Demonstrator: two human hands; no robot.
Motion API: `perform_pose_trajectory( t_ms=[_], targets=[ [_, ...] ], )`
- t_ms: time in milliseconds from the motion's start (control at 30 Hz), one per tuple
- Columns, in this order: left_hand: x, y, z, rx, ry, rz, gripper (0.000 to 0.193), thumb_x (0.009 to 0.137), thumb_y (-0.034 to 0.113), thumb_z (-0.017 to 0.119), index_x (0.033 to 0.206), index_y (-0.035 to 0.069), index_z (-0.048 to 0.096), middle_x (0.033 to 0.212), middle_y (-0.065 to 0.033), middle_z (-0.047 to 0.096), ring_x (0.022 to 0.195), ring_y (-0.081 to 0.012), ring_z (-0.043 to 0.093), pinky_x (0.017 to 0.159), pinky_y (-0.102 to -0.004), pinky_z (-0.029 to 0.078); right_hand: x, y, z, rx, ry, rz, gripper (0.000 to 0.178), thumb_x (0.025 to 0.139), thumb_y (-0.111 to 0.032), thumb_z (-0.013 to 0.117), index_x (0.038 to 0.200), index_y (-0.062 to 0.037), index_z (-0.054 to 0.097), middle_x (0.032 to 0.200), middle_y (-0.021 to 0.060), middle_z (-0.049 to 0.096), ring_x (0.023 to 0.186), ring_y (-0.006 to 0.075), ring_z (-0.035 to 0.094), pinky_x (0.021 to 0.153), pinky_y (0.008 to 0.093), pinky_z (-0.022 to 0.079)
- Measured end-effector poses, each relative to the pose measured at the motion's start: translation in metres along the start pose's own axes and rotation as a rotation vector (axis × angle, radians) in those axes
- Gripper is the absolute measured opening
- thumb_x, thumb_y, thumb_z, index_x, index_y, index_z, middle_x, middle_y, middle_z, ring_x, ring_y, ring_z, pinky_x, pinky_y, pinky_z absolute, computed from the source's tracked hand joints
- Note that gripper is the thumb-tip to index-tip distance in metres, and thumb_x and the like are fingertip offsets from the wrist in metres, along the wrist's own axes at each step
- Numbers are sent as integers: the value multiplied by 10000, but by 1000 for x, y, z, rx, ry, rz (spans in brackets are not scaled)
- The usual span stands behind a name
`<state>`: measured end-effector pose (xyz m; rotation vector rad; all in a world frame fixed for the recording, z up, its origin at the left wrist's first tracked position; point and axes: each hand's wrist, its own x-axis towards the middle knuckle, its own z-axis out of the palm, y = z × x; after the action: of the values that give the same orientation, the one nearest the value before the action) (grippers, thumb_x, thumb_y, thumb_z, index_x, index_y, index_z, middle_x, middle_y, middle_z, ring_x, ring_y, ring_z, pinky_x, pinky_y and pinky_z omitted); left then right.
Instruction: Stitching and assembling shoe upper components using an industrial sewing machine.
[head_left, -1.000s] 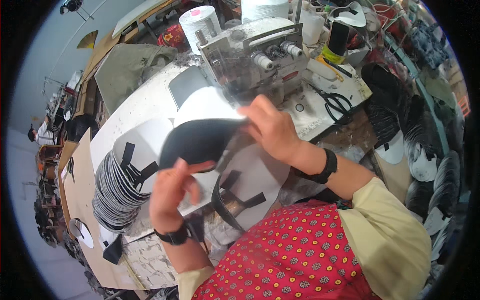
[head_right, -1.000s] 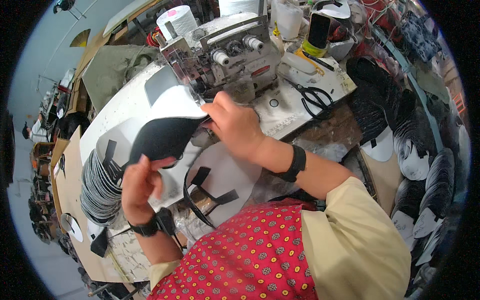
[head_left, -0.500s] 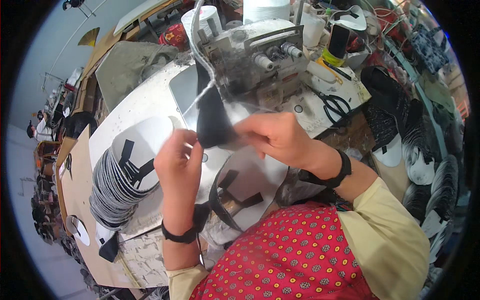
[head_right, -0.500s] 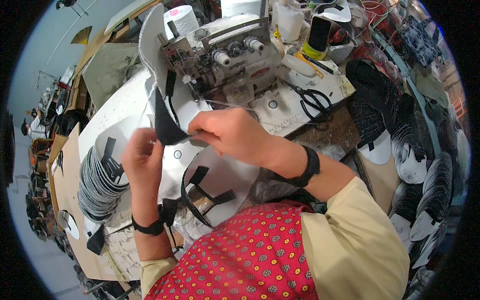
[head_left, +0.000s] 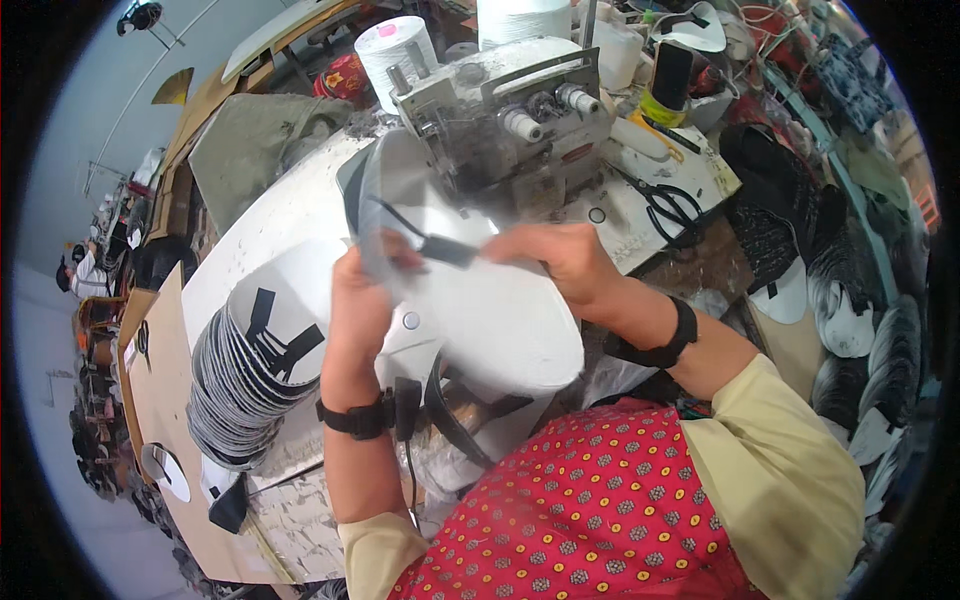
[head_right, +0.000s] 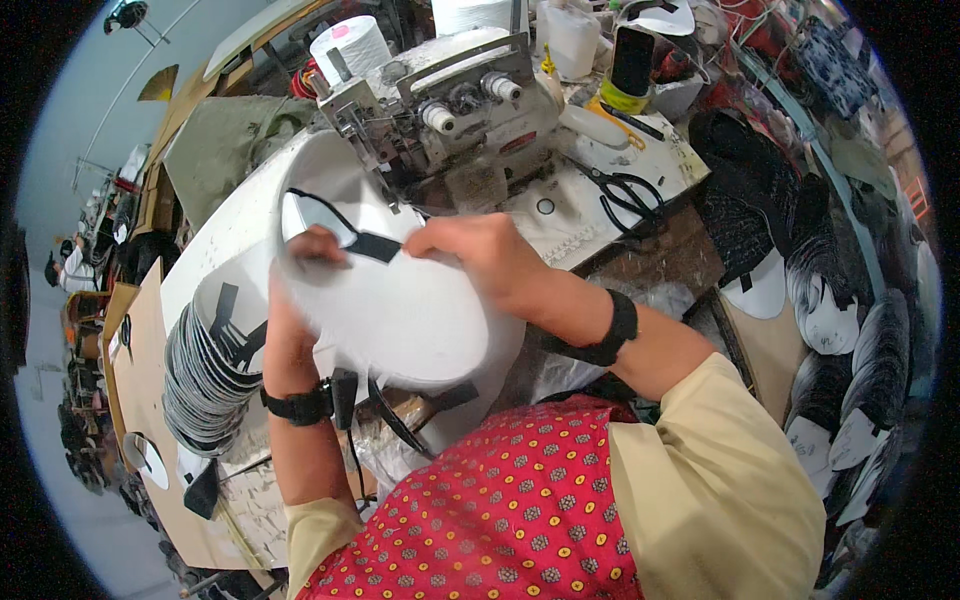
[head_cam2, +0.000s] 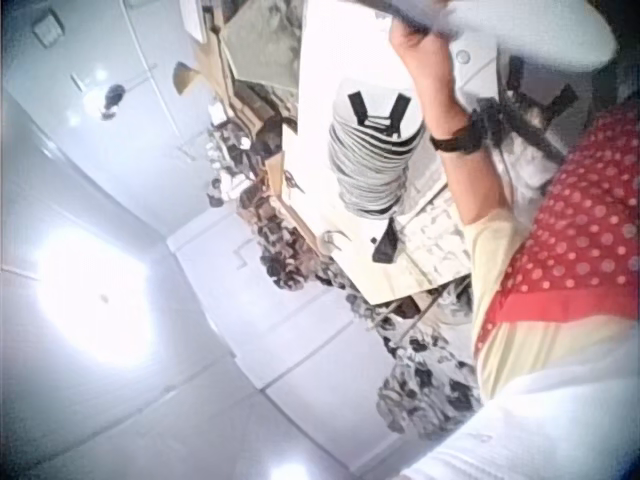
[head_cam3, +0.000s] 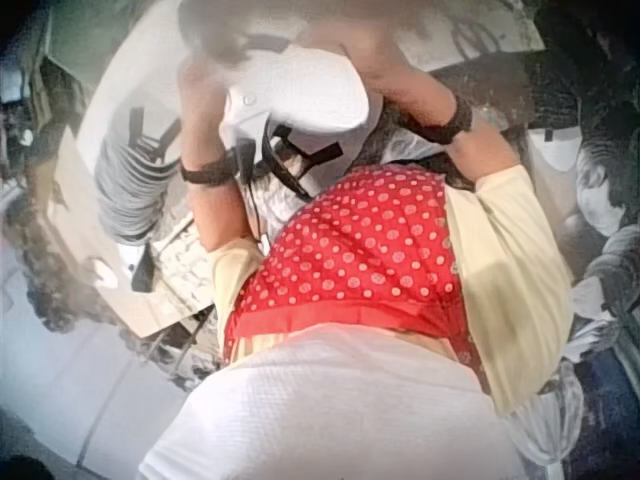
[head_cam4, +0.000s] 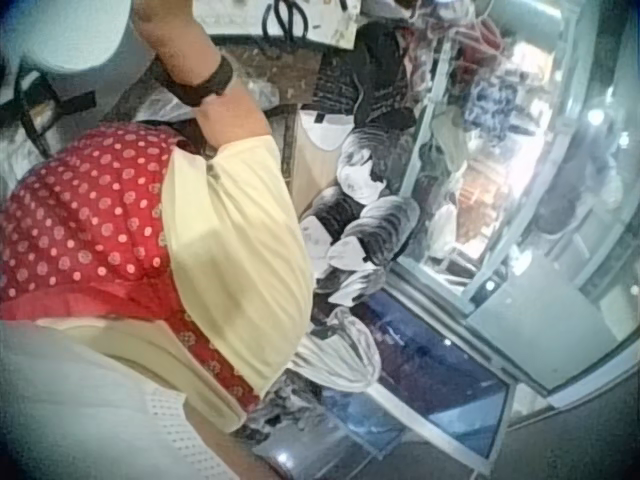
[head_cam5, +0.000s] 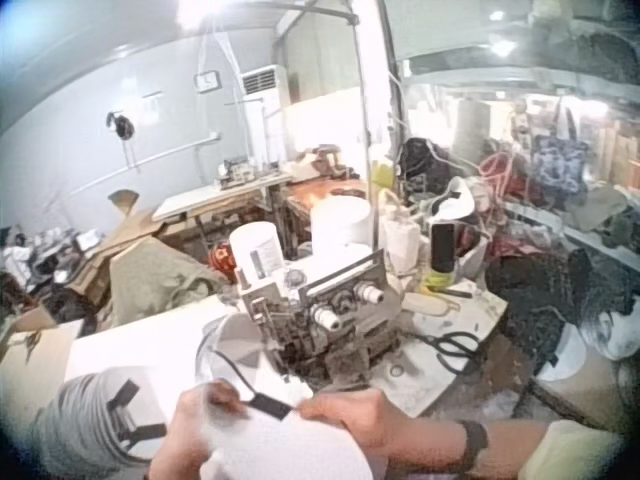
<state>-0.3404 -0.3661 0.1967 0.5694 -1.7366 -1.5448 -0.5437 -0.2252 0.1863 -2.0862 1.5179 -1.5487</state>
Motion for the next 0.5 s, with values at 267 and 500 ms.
perform_pose_trajectory(
  t_ms=[267, 500],
  targets=[
    [1, -25, -32, -476, 174, 126, 291, 975, 280, 404, 1038, 41, 557, 1235, -131, 560, 1220, -320, 509, 1018, -458, 428, -17, -3, 6, 49, -63, -30, 170, 841, 4, 637, 1006, -37, 631, 897, 137, 693, 780, 297, 691, 664, 335, 559],
    [24, -8, -43, -76, 498, 2, 350, 997, 344, 522, 1097, 24, 620, 1110, -87, 645, 1018, -148, 607, 854, -287, 483, 3, 14, 29, -64, 153, -54, 206, 827, -46, 690, 1026, -45, 638, 898, 123, 691, 787, 294, 688, 660, 341, 553]
  ],
)
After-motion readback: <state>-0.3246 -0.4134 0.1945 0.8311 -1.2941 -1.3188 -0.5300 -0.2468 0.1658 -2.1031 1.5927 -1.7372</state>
